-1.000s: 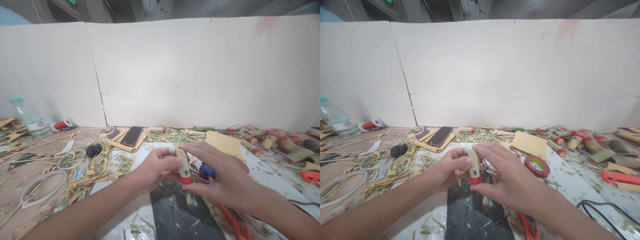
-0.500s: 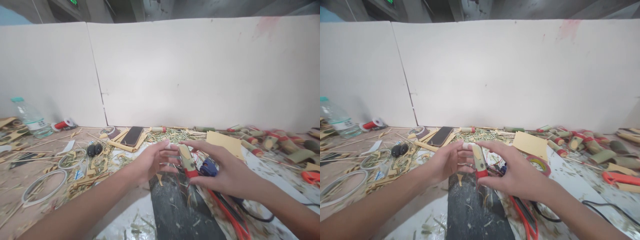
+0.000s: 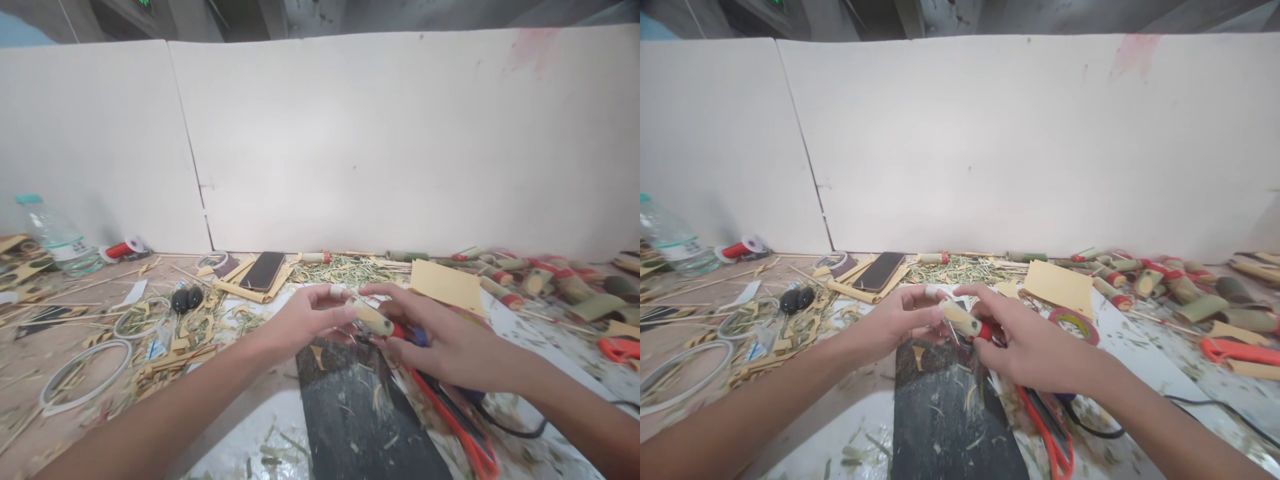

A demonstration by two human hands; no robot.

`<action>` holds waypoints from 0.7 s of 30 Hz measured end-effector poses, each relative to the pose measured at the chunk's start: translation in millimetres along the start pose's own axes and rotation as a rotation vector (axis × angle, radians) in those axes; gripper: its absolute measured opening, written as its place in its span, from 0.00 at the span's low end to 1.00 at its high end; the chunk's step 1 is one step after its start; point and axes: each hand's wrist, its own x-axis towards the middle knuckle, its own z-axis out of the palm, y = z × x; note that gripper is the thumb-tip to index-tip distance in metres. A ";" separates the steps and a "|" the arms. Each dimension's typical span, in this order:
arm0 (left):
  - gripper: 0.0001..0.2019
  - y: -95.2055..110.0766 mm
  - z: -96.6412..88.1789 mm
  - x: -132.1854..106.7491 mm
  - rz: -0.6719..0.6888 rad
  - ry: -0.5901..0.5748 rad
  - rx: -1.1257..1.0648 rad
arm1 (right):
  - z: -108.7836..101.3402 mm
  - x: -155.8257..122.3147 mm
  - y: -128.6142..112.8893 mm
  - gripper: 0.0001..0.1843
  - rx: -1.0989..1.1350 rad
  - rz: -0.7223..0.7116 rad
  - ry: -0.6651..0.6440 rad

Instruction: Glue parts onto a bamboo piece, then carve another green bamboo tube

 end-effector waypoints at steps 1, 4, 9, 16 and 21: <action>0.17 0.0 0.6 -0.1 0.003 0.015 0.010 | 0.5 1.0 0.5 0.27 0.060 0.037 -0.018; 0.16 1.5 2.3 0.1 0.007 0.081 0.048 | 1.5 5.5 4.8 0.16 0.240 0.128 -0.025; 0.25 1.0 4.8 -1.1 0.045 0.154 0.200 | 3.2 10.8 9.9 0.11 0.276 0.138 0.078; 0.14 0.9 19.6 -9.6 0.198 0.312 0.527 | 13.7 9.2 -2.0 0.11 0.189 0.097 0.085; 0.14 3.6 16.6 -7.0 0.160 0.347 0.417 | -6.3 11.7 9.3 0.17 0.118 0.093 0.133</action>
